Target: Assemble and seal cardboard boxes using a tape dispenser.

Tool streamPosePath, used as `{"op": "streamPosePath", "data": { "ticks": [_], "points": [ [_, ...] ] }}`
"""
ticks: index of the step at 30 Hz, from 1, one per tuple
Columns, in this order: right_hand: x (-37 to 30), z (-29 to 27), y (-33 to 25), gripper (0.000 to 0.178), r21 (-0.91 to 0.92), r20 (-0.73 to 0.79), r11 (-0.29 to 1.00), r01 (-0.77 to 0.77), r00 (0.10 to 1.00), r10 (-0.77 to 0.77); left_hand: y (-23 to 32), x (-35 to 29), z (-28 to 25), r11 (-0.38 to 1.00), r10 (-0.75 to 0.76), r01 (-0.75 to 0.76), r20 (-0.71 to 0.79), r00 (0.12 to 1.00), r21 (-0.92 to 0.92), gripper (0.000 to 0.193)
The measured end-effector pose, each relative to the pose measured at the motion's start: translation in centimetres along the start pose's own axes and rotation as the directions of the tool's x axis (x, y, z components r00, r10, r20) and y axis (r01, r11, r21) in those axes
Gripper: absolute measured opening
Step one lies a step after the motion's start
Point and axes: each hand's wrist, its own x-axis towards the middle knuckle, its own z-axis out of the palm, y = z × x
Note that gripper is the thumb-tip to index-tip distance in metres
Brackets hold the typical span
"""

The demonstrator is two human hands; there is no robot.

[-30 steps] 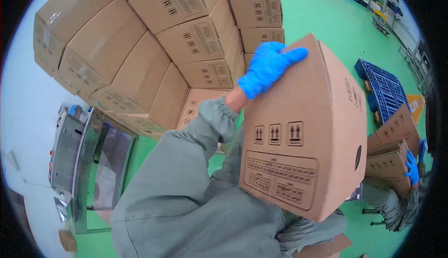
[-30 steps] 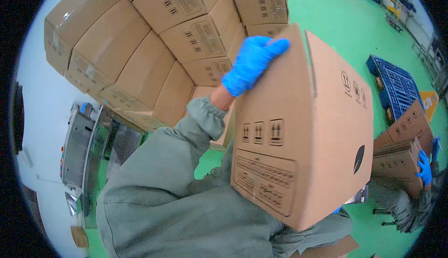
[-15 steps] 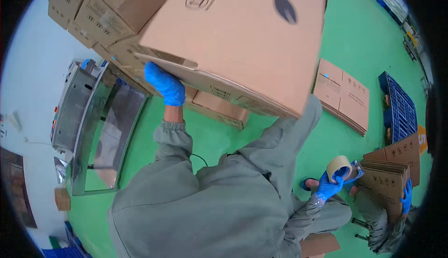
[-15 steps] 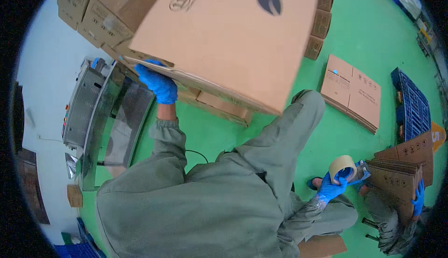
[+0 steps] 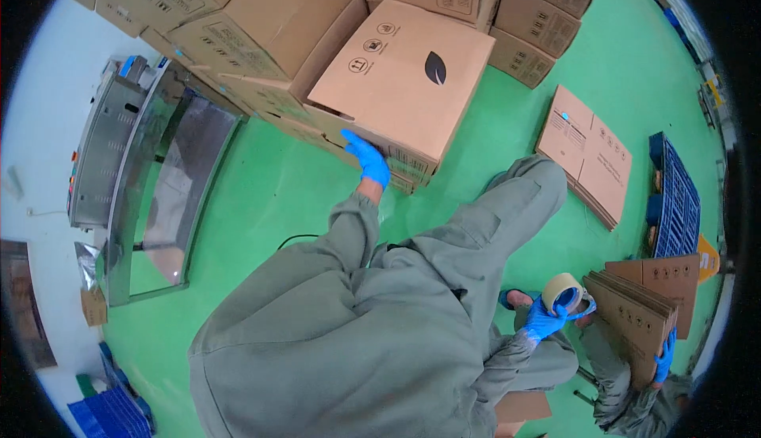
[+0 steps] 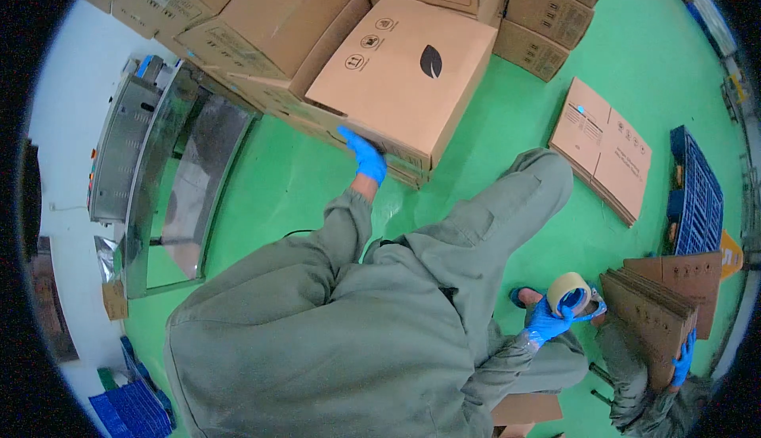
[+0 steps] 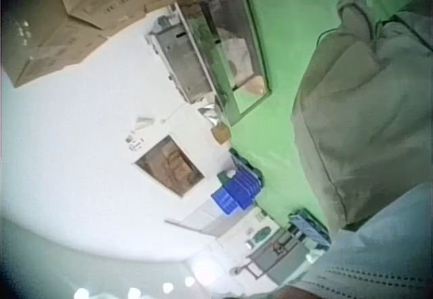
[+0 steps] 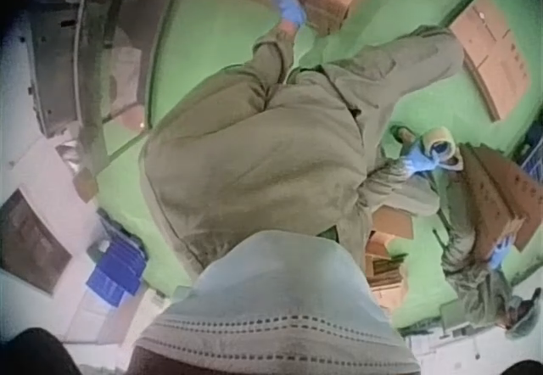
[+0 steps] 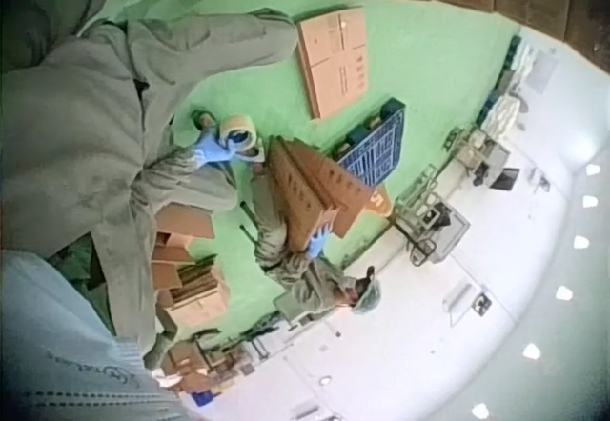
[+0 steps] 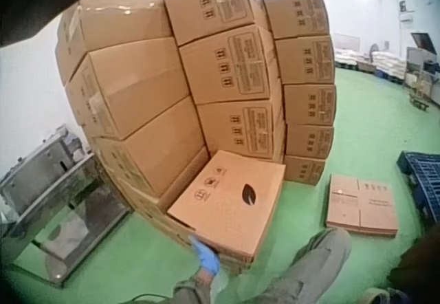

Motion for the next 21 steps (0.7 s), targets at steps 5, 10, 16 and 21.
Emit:
{"op": "streamPosePath", "data": {
  "ticks": [5,10,16,21],
  "points": [
    [0.3,-0.3,0.2,0.058,-0.157,0.009,0.985,0.077,0.997,-0.077,-1.7,0.6,-3.4,0.997,0.019,-0.002,-0.225,0.974,0.076,0.09],
    [-0.2,0.0,0.1,0.055,-0.089,-0.041,0.993,-0.078,0.996,0.074,-7.1,-7.6,-9.9,0.689,-0.693,0.706,-0.138,0.708,0.165,0.06],
    [-0.6,0.2,0.8,0.055,-0.162,-0.019,0.979,-0.12,0.993,0.118,-10.0,-13.2,-0.9,0.616,-0.404,-0.313,0.631,0.663,0.723,0.052],
    [-0.4,-0.2,1.3,0.057,-0.457,-0.002,0.889,-0.013,1.0,0.014,-9.0,-7.8,7.5,0.536,-0.118,-0.427,0.565,0.817,0.728,0.071]
  ]
}}
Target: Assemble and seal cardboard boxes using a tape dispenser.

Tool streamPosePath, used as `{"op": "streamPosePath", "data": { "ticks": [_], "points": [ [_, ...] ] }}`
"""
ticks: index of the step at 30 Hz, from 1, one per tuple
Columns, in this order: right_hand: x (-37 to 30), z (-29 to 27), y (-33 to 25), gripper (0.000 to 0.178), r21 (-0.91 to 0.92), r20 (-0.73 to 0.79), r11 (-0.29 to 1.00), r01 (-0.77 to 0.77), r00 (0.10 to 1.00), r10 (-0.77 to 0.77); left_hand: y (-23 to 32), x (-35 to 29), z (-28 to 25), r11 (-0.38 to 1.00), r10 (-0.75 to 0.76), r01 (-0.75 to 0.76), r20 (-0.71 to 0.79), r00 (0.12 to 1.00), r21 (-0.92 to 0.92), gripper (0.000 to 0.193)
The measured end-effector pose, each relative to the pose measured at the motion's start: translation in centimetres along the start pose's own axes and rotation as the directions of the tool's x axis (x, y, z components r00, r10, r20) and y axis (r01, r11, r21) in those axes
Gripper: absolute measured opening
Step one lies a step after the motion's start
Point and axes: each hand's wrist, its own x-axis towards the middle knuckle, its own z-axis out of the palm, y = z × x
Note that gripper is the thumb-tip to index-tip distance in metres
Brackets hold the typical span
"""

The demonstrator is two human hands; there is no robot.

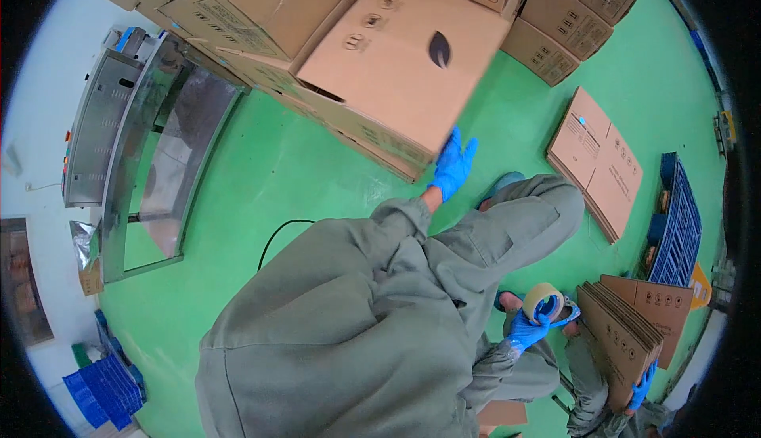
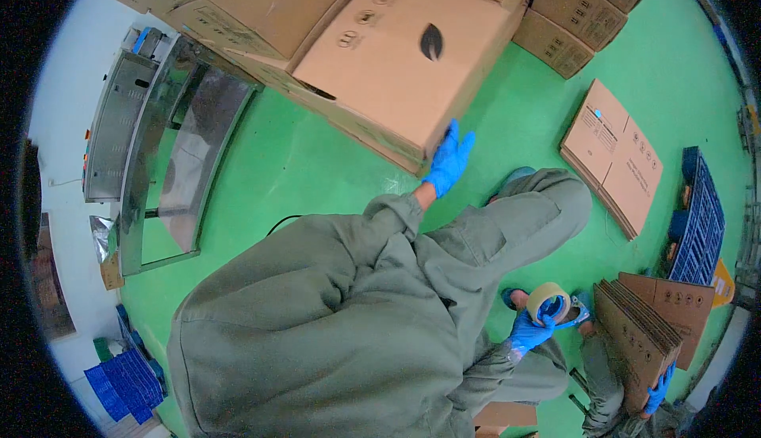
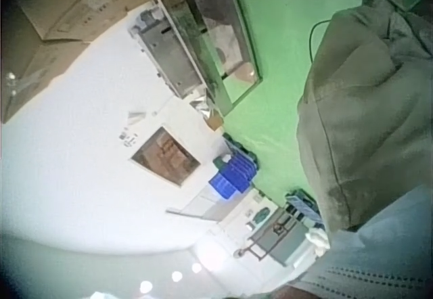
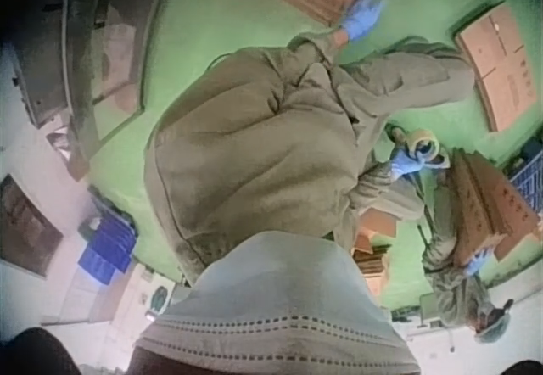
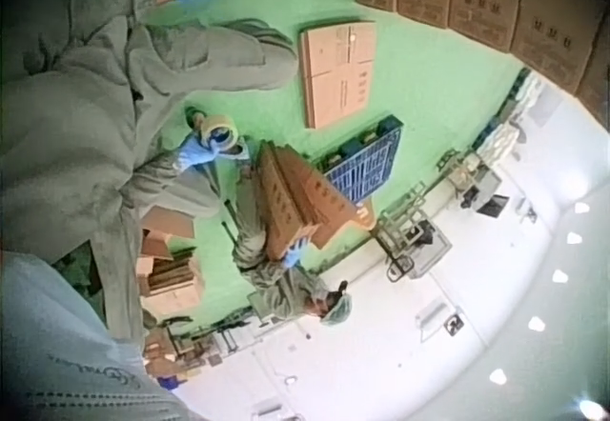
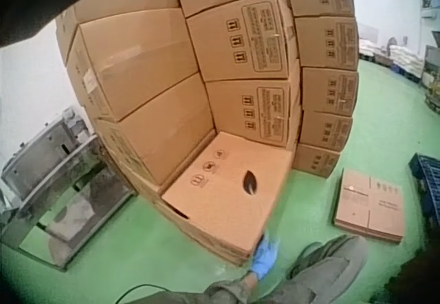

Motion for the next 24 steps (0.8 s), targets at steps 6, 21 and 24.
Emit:
{"op": "streamPosePath", "data": {
  "ticks": [6,21,24],
  "points": [
    [-0.2,-0.5,-0.3,0.055,0.228,0.07,0.965,-0.126,0.991,0.112,-2.3,-1.5,-2.7,0.994,0.009,0.007,0.149,0.989,-0.105,0.055],
    [-2.3,0.3,-0.5,0.059,0.294,0.044,0.948,-0.122,0.993,0.114,-22.0,-3.9,-10.6,-0.015,-0.485,0.13,0.121,0.866,-0.991,0.083],
    [-2.4,-0.4,-0.6,0.06,0.295,0.039,0.945,-0.14,0.99,0.135,-19.5,1.8,-9.4,-0.015,-0.518,0.068,0.066,0.853,-0.998,0.084]
  ]
}}
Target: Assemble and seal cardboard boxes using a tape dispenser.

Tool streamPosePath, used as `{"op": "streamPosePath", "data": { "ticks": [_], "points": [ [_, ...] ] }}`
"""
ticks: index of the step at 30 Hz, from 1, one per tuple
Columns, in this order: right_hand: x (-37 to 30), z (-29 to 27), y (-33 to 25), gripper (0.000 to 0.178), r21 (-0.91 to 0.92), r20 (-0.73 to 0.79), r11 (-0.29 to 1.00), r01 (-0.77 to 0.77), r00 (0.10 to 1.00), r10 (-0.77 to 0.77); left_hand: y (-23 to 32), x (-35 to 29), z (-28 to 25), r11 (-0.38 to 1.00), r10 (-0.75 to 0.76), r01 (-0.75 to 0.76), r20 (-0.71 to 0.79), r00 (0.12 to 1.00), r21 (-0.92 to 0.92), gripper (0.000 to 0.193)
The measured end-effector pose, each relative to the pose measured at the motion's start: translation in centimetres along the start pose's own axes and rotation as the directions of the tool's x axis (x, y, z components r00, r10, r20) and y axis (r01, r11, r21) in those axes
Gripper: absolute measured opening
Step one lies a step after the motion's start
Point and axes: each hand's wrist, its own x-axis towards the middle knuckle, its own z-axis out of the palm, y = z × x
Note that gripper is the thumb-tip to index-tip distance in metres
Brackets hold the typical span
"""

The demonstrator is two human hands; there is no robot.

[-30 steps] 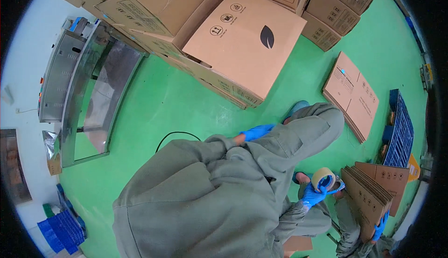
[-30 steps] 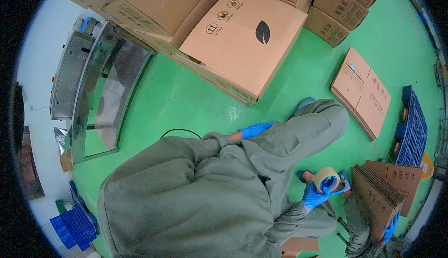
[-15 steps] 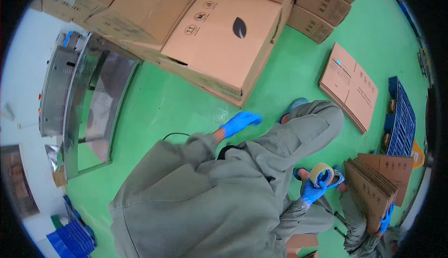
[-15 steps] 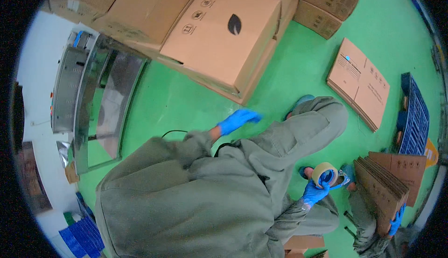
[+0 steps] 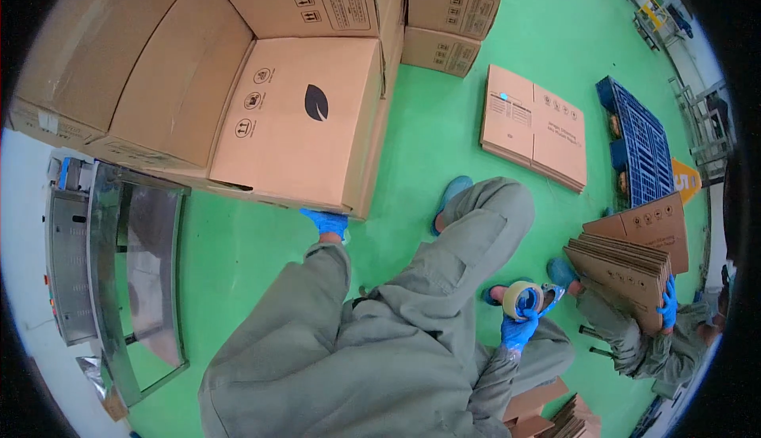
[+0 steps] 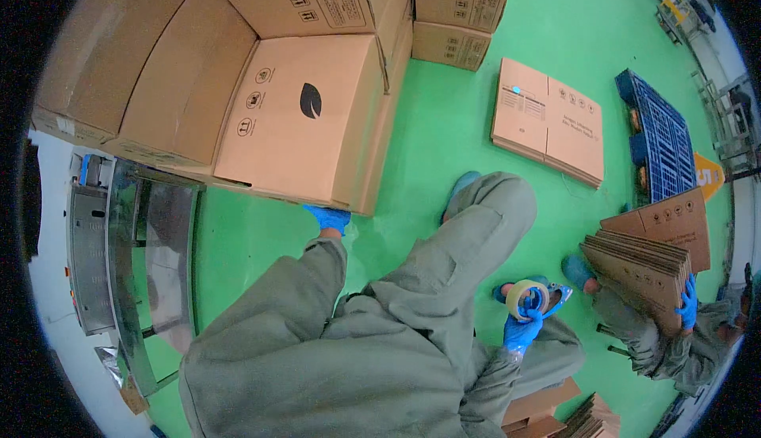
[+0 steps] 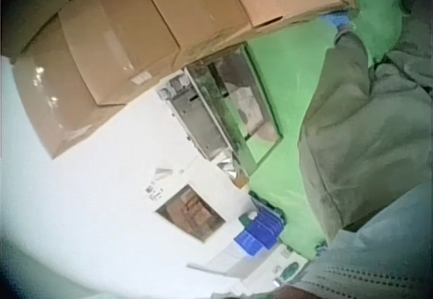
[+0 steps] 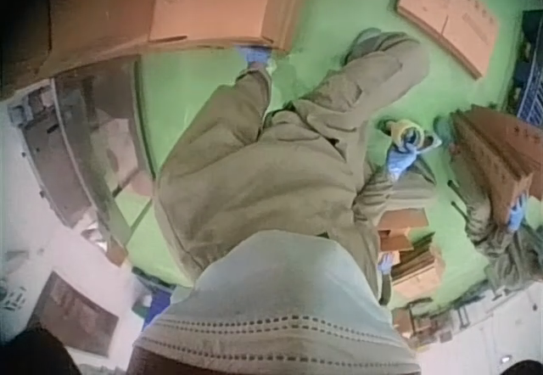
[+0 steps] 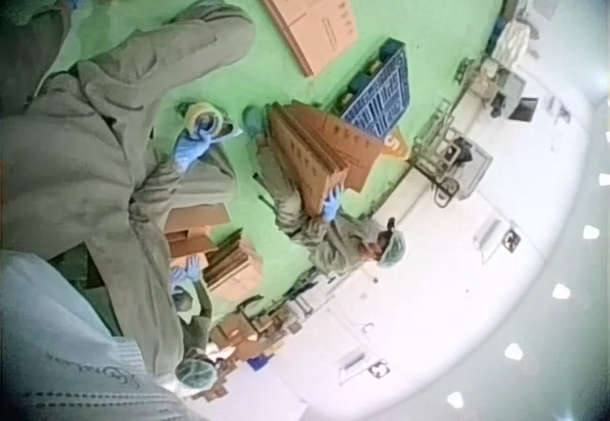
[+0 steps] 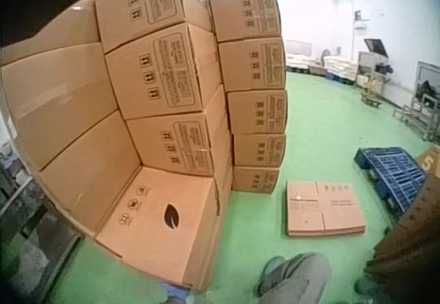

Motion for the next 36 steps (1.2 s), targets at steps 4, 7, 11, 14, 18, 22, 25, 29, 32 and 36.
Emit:
{"op": "streamPosePath", "data": {
  "ticks": [4,7,11,14,18,22,25,29,32,36],
  "points": [
    [0.5,-0.3,0.0,0.054,0.057,-0.045,0.998,0.024,0.999,-0.021,1.3,-2.1,1.4,0.988,-0.154,0.143,-0.309,0.938,-0.057,0.079],
    [0.6,0.1,0.4,0.051,0.073,-0.011,0.996,0.049,0.999,-0.049,2.7,-4.0,-0.7,0.987,-0.153,0.156,-0.528,0.836,-0.041,0.071],
    [-0.2,1.1,0.8,0.074,0.087,-0.021,0.975,0.205,0.979,-0.204,3.9,-1.8,-2.6,0.95,-0.088,0.211,-0.448,0.89,0.232,0.06],
    [-0.3,2.5,1.0,0.05,0.098,-0.025,0.967,0.236,0.972,-0.235,4.5,1.3,-1.8,0.809,-0.179,0.325,-0.322,0.93,0.49,0.052],
    [0.2,3.9,0.9,0.049,0.404,-0.051,0.875,0.265,0.962,-0.268,4.1,0.6,-0.9,0.419,-0.24,0.444,-0.374,0.896,0.792,0.041],
    [-0.7,4.7,1.0,0.043,0.605,0.048,0.748,0.271,0.926,-0.374,1.6,-3.8,0.2,0.21,-0.244,0.301,-0.248,0.937,0.93,0.031],
    [-1.9,5.4,0.0,0.04,0.667,-0.003,0.682,0.299,0.917,-0.399,-1.2,-4.6,2.2,0.1,-0.318,0.177,-0.137,0.938,0.979,0.025],
    [-6.1,5.1,-3.3,0.037,0.746,-0.068,0.586,0.315,0.912,-0.404,-5.4,-3.4,8.5,0.03,-0.39,0.005,0.007,0.921,1.0,0.02],
    [-11.5,-0.1,-5.4,0.036,0.354,-0.259,0.607,0.712,0.698,-0.668,-9.0,-2.5,14.2,-0.063,-0.412,-0.116,0.08,0.908,0.991,0.02],
    [-16.3,-12.1,-6.0,0.029,-0.73,-0.562,0.581,0.36,0.168,-0.81,-13.4,-2.3,18.2,-0.084,-0.413,-0.258,0.202,0.888,0.963,0.032]
  ]
}}
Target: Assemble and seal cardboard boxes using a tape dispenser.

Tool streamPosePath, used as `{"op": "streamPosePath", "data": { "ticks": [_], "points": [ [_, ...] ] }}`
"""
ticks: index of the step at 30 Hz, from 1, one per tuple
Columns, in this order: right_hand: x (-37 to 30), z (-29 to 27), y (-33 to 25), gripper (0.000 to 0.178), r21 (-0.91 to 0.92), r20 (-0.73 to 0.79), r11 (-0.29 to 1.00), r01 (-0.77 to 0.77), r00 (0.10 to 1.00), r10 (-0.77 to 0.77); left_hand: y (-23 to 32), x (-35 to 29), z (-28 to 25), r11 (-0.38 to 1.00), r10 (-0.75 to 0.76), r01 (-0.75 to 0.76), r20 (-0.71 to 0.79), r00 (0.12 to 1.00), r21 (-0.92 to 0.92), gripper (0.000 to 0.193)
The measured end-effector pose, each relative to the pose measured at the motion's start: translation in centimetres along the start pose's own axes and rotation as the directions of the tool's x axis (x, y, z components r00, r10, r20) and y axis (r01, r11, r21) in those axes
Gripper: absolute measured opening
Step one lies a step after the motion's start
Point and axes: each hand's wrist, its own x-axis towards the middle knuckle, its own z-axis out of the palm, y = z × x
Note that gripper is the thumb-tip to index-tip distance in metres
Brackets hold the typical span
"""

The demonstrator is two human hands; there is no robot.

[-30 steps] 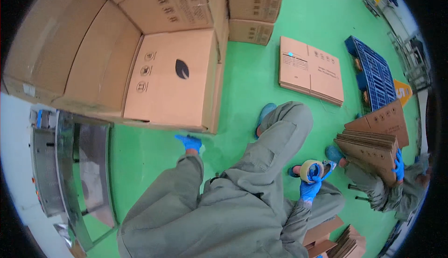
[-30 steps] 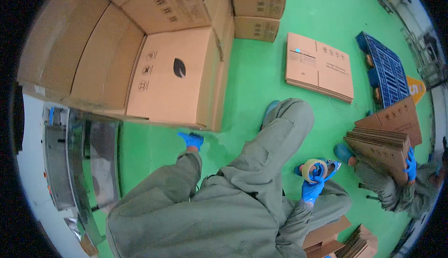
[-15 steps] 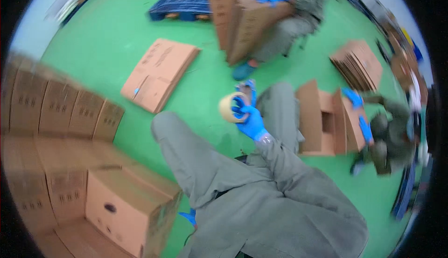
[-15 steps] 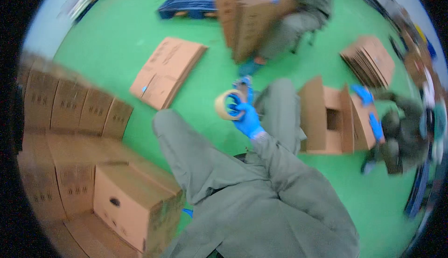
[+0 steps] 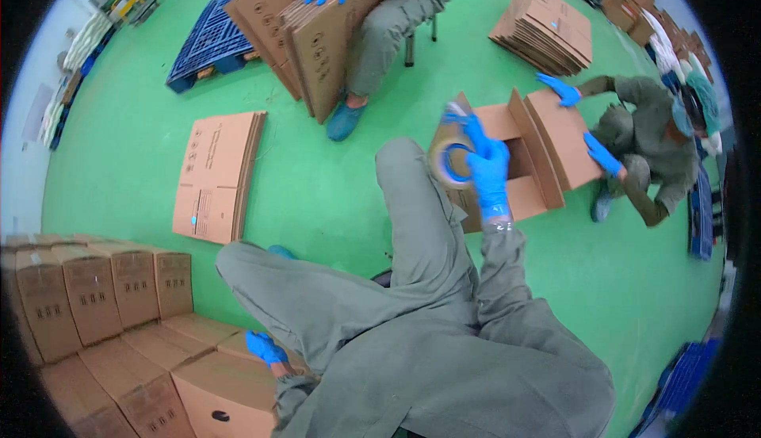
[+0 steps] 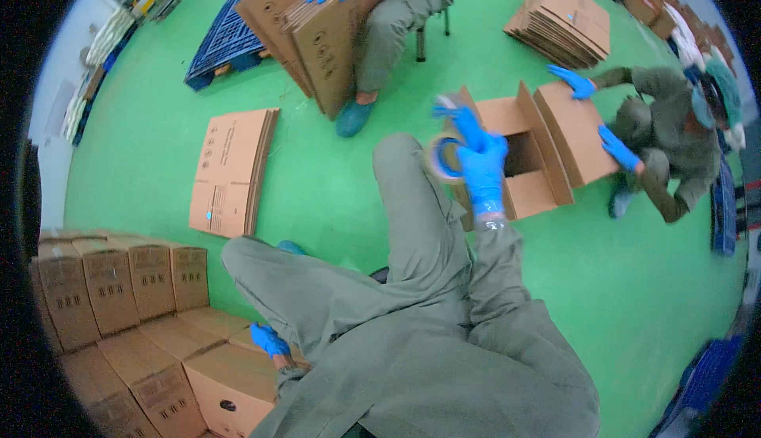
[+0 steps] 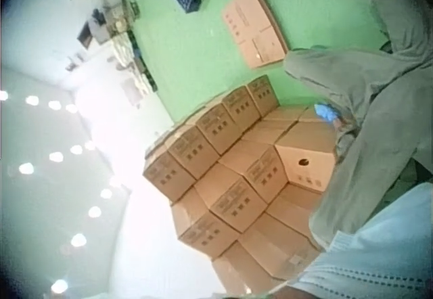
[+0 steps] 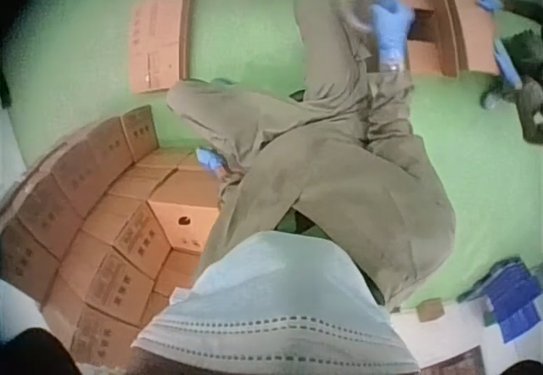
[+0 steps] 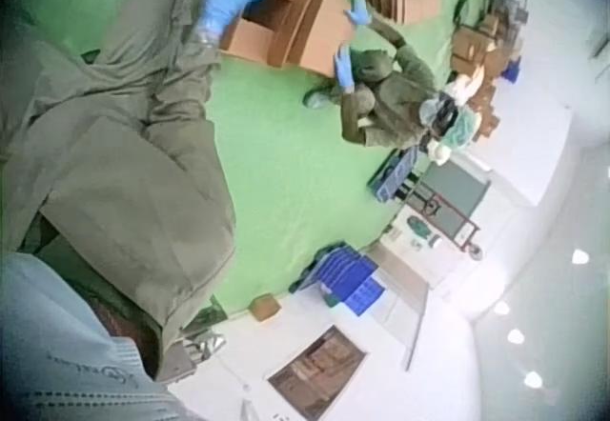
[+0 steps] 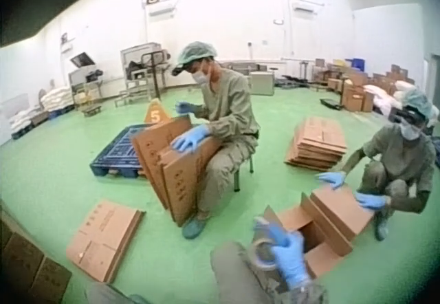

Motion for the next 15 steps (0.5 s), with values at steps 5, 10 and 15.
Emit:
{"op": "streamPosePath", "data": {
  "ticks": [5,10,15],
  "points": [
    [1.9,-2.3,9.8,0.025,-0.613,0.025,0.776,-0.146,0.979,0.204,-2.3,3.4,2.0,0.953,0.263,-0.282,0.156,0.952,0.11,0.025],
    [5.2,0.4,10.3,0.021,-0.473,-0.079,0.869,-0.143,0.99,0.119,-3.8,2.0,-1.1,0.977,0.201,-0.188,0.146,0.969,-0.096,0.024],
    [9.3,0.1,0.0,0.017,-0.314,0.058,0.937,0.151,0.988,-0.14,1.3,-6.2,-4.8,0.965,0.262,-0.262,-0.009,0.965,-0.026,0.029]
  ]
}}
